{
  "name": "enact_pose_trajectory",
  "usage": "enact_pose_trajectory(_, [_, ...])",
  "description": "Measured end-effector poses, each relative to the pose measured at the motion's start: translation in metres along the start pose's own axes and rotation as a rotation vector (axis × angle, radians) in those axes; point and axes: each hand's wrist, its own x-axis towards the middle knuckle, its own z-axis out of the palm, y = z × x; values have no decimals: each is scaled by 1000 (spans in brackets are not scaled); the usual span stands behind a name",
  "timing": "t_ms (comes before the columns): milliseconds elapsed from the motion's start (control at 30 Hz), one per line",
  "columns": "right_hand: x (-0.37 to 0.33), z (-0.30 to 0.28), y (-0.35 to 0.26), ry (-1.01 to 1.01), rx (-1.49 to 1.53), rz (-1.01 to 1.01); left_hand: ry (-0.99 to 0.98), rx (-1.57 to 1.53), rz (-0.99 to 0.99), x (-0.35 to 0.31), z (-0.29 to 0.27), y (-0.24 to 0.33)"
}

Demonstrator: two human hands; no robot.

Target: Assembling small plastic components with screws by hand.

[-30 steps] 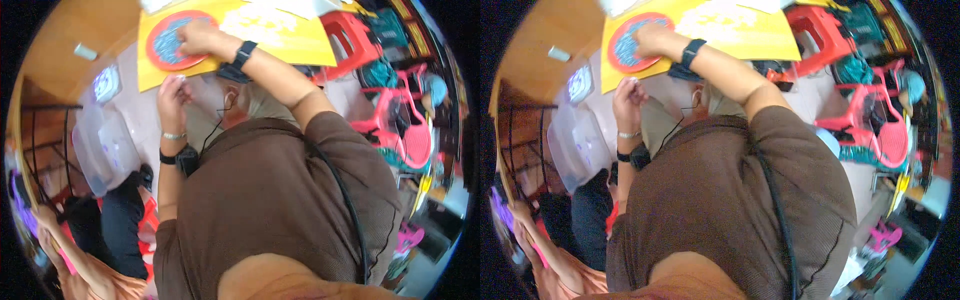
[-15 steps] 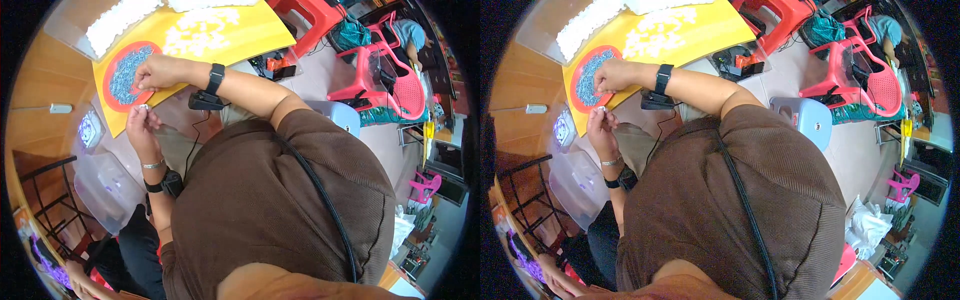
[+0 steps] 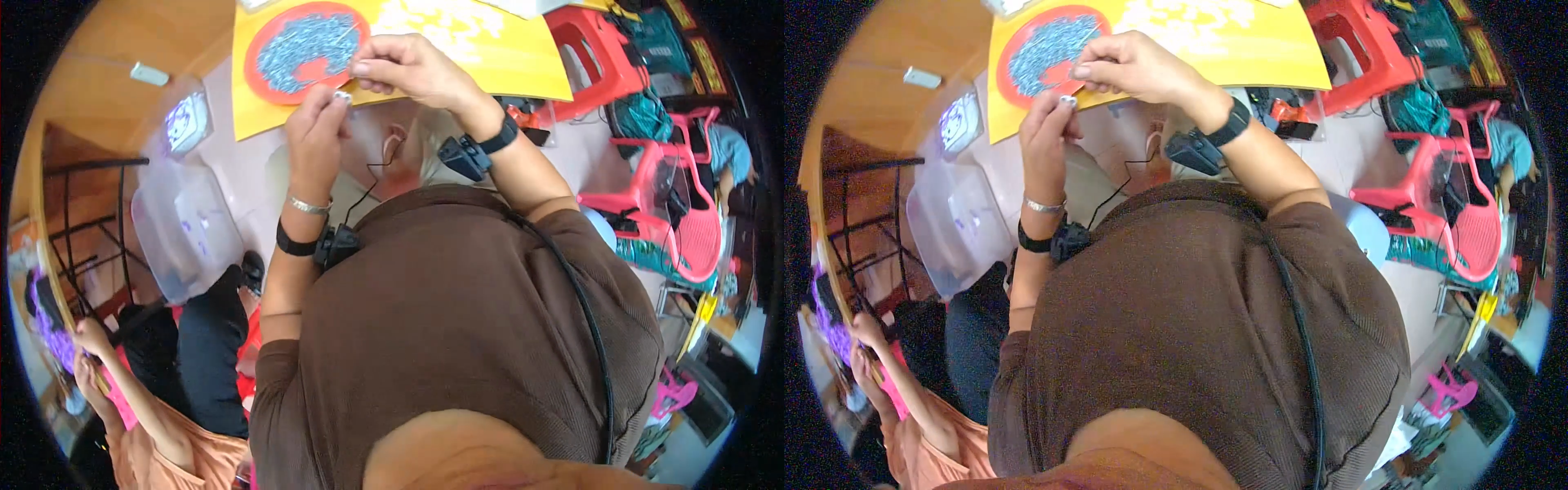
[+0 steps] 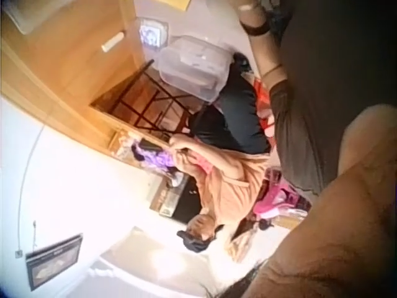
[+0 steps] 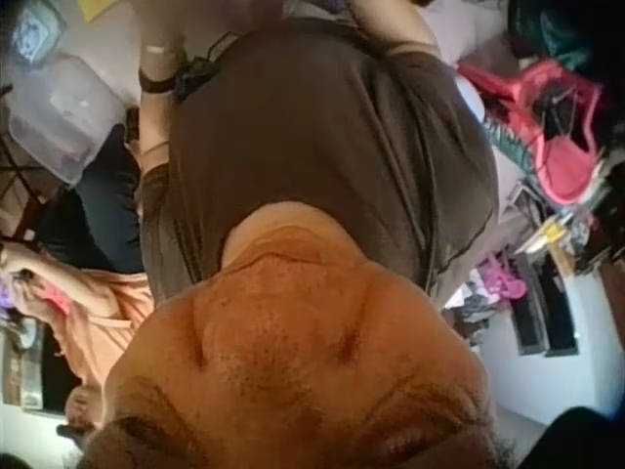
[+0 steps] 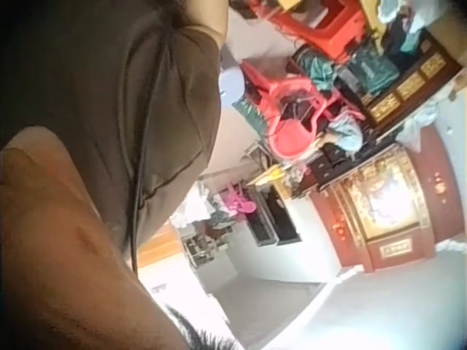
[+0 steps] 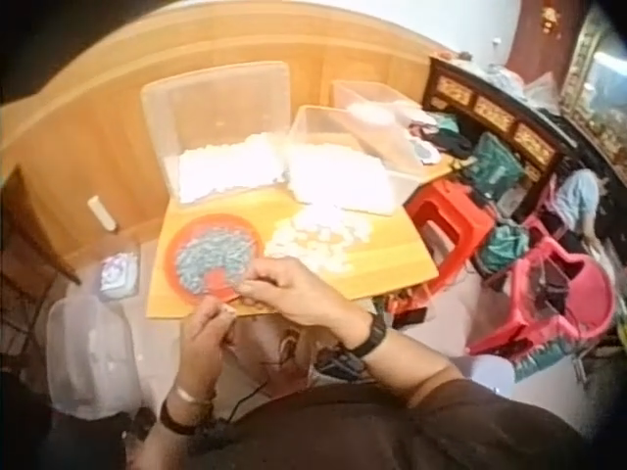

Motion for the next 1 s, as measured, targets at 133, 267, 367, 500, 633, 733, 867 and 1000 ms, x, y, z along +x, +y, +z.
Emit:
enact_pose_trajectory(133, [-3,6,-3,13,1,-32,3,-40,-36,-3,4,1])
enact_pose_trajectory(267, [-3,10,-4,-22,-24,-20,35,-33,-20,-3,5,-1])
enact_pose_trajectory(367, [-3,11,-3,-40,-26,-30,15,-55,-5,-1,2,-5])
enact_pose_trajectory(500, [-3,12,-6,-51,-47,-13,11,-75,1,-2,1,-7])
enact_pose_trajectory(633, [-3,12,-4,-48,-170,-84,10,-35,-3,-4,3,-4])
enact_pose_trajectory(733, [-3,12,-8,-34,-279,-76,16,48,78,-3,2,-9])
enact_pose_trajectory(867, [-3,12,-11,-24,-410,-67,-7,209,218,-2,1,-12])
enact_pose_trajectory(1000, [-2,15,-9,-1,-456,-105,2,-37,26,-5,5,-8])
